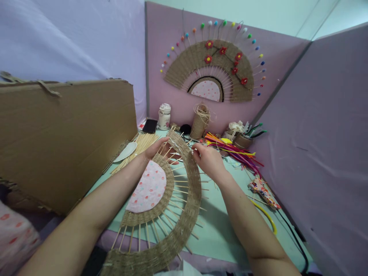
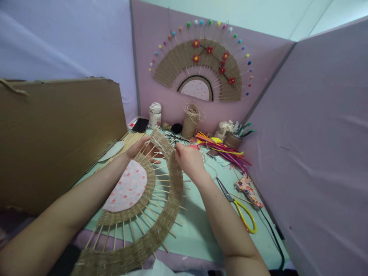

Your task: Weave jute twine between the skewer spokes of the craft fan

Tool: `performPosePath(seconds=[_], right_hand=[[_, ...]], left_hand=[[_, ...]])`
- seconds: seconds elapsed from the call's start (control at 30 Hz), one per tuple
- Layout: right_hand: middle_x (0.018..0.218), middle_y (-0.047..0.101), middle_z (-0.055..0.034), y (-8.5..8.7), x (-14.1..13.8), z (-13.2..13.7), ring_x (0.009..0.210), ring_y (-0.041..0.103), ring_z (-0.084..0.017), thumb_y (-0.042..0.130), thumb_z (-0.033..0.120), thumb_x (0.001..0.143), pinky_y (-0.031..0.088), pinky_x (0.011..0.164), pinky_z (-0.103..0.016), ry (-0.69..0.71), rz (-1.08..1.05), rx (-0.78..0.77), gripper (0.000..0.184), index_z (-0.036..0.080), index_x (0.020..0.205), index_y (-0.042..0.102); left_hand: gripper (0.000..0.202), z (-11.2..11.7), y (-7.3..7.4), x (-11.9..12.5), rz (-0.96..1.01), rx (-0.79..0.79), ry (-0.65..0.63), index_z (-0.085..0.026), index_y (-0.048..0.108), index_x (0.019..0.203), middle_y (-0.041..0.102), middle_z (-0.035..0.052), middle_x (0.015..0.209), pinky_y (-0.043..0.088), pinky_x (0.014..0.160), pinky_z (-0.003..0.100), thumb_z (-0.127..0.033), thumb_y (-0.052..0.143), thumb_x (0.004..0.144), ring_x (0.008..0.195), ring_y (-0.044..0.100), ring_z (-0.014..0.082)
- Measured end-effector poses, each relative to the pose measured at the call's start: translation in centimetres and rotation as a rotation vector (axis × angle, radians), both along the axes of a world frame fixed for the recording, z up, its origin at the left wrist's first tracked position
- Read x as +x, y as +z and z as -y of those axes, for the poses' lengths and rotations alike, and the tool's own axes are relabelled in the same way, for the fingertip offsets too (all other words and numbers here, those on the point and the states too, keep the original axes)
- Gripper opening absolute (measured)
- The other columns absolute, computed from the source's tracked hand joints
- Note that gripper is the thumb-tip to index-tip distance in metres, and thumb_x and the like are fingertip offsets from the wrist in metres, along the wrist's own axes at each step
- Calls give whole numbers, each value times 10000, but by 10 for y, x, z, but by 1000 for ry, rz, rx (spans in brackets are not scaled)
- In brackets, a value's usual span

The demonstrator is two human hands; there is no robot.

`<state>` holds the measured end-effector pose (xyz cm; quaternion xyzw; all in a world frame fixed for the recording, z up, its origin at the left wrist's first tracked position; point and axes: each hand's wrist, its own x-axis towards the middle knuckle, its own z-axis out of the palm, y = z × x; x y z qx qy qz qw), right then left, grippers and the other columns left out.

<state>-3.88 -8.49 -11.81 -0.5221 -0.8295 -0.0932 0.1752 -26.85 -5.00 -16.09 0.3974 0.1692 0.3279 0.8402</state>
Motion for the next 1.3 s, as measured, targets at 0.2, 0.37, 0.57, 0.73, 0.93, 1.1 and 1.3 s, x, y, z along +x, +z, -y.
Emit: performPosePath(seconds=[0.2,0.37,0.57,0.73,0.93,1.1,1.3], right_hand=[[839,717,-42,1,-1,1,750,631,-200,423,270,906,322,599,-263,-26,31,-20,240,254,1036,624],[845,712,-25,1,0,1,741,620,-186,451,250,886,291,581,-259,15,21,-17,217,262,1022,620],[837,704,-22,-1,0,-1,719,607,-178,441,268,898,270,572,-258,22,20,-6,206,258,969,634],[841,704,-31,-2,0,-2,713,607,-182,434,286,905,266,567,-260,16,35,-4,218,260,983,636],[869,712,-37,-3,0,-2,751,625,-189,442,261,893,292,582,-260,4,44,-19,206,254,967,634],[845,711,-40,-1,3,-1,764,634,-200,452,280,889,332,618,-261,-6,-4,-29,222,250,1062,588],[857,705,-59,1,5,1,777,631,-203,459,281,883,341,635,-258,-26,-76,-60,257,222,1127,518]], left_hand=[[453,-4,-4,-2,47,-33,-39,-153,625,1128,709,115,990,492,823,419,-480,419,892,983,630,290],[485,-2,-3,0,25,-29,8,-136,612,1154,705,123,990,487,817,419,-486,407,888,964,635,291],[474,1,0,0,-14,-19,24,-139,612,1149,703,122,987,489,807,407,-480,415,885,957,634,285],[459,0,0,0,8,-14,-4,-144,621,1135,706,110,982,486,816,411,-474,427,881,970,633,290],[466,-1,-1,-1,11,-21,6,-139,623,1144,705,117,994,484,815,414,-468,416,887,976,630,294],[474,0,0,0,28,-22,0,-140,614,1160,705,113,997,475,837,413,-472,411,889,995,623,292],[471,2,2,2,-26,-34,72,-141,624,1138,705,113,971,474,845,406,-473,409,881,980,626,285]])
